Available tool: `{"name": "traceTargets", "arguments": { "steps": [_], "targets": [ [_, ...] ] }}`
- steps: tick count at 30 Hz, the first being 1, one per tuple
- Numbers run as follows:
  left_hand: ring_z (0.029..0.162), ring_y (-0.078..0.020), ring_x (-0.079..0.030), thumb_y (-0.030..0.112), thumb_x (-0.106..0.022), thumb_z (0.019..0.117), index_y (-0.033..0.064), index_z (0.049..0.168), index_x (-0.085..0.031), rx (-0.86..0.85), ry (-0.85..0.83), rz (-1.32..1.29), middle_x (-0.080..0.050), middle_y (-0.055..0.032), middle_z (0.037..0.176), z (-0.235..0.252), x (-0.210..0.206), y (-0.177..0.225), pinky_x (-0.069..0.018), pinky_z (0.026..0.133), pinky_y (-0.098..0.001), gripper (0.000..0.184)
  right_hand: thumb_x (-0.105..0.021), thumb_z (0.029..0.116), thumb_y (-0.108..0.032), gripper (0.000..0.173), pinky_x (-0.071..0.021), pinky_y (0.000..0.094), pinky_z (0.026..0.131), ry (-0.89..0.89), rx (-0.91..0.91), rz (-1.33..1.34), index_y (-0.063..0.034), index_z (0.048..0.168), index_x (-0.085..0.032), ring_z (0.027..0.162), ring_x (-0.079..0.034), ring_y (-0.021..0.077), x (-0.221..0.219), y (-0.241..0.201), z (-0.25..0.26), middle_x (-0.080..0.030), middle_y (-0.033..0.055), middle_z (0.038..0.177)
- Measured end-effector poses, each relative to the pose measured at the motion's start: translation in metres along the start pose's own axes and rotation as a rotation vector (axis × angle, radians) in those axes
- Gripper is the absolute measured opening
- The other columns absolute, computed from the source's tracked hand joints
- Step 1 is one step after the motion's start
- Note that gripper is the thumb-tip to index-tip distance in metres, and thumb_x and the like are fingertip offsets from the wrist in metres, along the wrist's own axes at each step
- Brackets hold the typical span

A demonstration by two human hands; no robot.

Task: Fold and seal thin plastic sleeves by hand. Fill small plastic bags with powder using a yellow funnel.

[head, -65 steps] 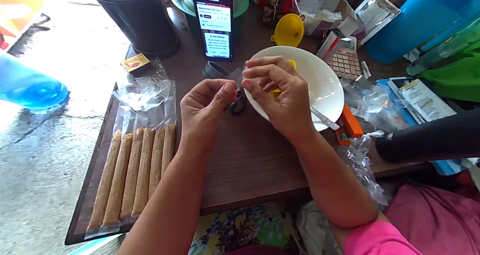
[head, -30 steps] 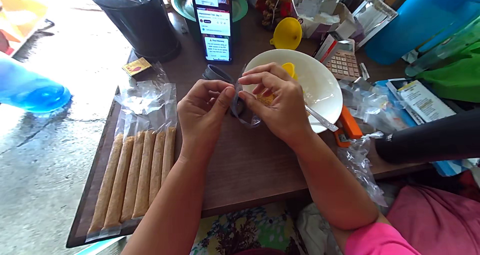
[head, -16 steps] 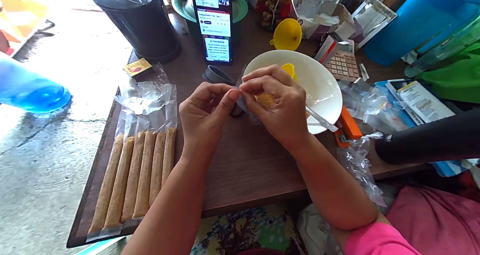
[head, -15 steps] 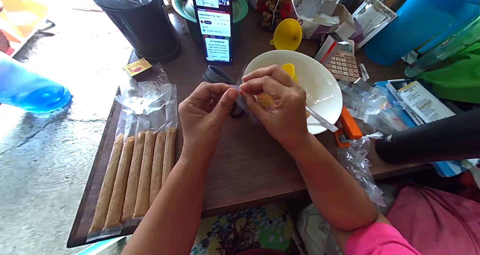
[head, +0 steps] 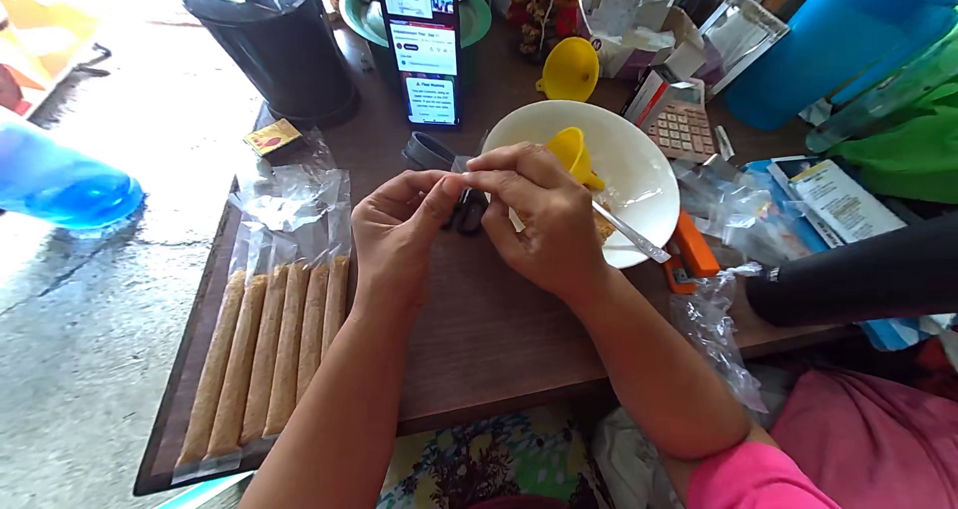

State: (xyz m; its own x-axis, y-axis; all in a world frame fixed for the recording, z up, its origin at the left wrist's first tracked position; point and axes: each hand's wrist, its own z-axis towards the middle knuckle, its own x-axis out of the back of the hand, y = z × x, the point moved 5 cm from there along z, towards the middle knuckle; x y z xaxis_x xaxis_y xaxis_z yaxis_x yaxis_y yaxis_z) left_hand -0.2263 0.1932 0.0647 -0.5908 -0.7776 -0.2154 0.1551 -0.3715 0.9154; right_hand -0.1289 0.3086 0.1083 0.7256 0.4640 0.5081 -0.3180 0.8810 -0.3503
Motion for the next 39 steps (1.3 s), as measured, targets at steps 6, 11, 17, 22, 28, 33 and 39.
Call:
{"name": "traceTargets", "arguments": {
  "steps": [6, 11, 17, 22, 28, 33, 39],
  "targets": [
    [0.078, -0.001, -0.068, 0.009, -0.066, 0.0978, 0.0136, 0.095, -0.074, -0.028, 0.02, 0.007, -0.073, 0.0091, 0.087, 0.001, 0.0, -0.001, -0.0572, 0.077, -0.0175, 0.01, -0.059, 0.0896, 0.002, 0.023, -0.0564, 0.0311, 0.087, 0.016, -0.003, 0.054, 0.0006, 0.102, -0.078, 0.103, -0.069, 0.0221, 0.0, 0.002, 0.001, -0.074, 0.0147, 0.11],
    [0.079, -0.0013, -0.068, 0.008, -0.066, 0.0979, 0.0136, 0.097, -0.073, -0.035, 0.009, 0.01, -0.073, 0.0091, 0.088, 0.001, 0.0, -0.001, -0.0572, 0.078, -0.0178, 0.009, -0.06, 0.0883, 0.004, 0.02, -0.0565, 0.0314, 0.092, 0.04, -0.03, 0.119, 0.0022, 0.098, -0.078, 0.107, -0.069, 0.0226, 0.002, 0.002, 0.002, -0.074, 0.016, 0.11],
    [0.078, -0.0009, -0.067, 0.007, -0.065, 0.0977, 0.0136, 0.096, -0.072, -0.006, 0.019, 0.01, -0.073, 0.0089, 0.088, 0.001, 0.001, -0.002, -0.0566, 0.077, -0.0173, 0.01, -0.059, 0.0891, 0.004, 0.02, -0.0573, 0.0219, 0.076, -0.041, -0.171, 0.243, 0.002, 0.098, -0.076, 0.092, -0.068, 0.0112, -0.001, 0.004, 0.003, -0.07, 0.0146, 0.115],
    [0.082, -0.0018, -0.068, 0.008, -0.062, 0.099, 0.0111, 0.101, -0.076, 0.043, 0.007, -0.02, -0.075, 0.0065, 0.095, 0.0, 0.001, -0.003, -0.0561, 0.079, -0.0179, 0.014, -0.059, 0.0903, 0.001, 0.022, -0.0562, 0.0202, 0.074, -0.057, -0.244, 0.266, 0.0009, 0.102, -0.076, 0.091, -0.067, 0.0087, 0.001, 0.008, 0.004, -0.07, 0.0131, 0.118],
    [0.085, -0.0005, -0.067, 0.015, -0.06, 0.102, 0.013, 0.104, -0.076, 0.033, -0.047, 0.006, -0.075, 0.0068, 0.102, -0.001, 0.0, 0.0, -0.054, 0.079, -0.0167, 0.017, -0.059, 0.092, -0.001, 0.02, -0.0557, 0.02, 0.076, -0.064, -0.282, 0.279, 0.0002, 0.102, -0.077, 0.093, -0.067, 0.0084, 0.002, 0.01, 0.004, -0.07, 0.012, 0.118],
    [0.083, -0.0003, -0.067, 0.017, -0.061, 0.1022, 0.0138, 0.101, -0.077, 0.043, -0.033, -0.004, -0.075, 0.0078, 0.097, -0.001, -0.001, 0.0, -0.0542, 0.078, -0.016, 0.016, -0.06, 0.092, -0.001, 0.019, -0.056, 0.0196, 0.075, -0.058, -0.281, 0.295, 0.0006, 0.101, -0.076, 0.092, -0.067, 0.0083, 0.002, 0.011, 0.004, -0.07, 0.0126, 0.117],
    [0.083, -0.0001, -0.067, 0.017, -0.062, 0.1021, 0.014, 0.101, -0.077, 0.053, -0.038, -0.02, -0.075, 0.0077, 0.097, -0.001, -0.001, 0.0, -0.0544, 0.078, -0.0164, 0.016, -0.06, 0.092, -0.001, 0.019, -0.0562, 0.0197, 0.075, -0.057, -0.299, 0.301, 0.0002, 0.102, -0.077, 0.093, -0.068, 0.0085, 0.003, 0.011, 0.004, -0.07, 0.0122, 0.117]
  ]
}}
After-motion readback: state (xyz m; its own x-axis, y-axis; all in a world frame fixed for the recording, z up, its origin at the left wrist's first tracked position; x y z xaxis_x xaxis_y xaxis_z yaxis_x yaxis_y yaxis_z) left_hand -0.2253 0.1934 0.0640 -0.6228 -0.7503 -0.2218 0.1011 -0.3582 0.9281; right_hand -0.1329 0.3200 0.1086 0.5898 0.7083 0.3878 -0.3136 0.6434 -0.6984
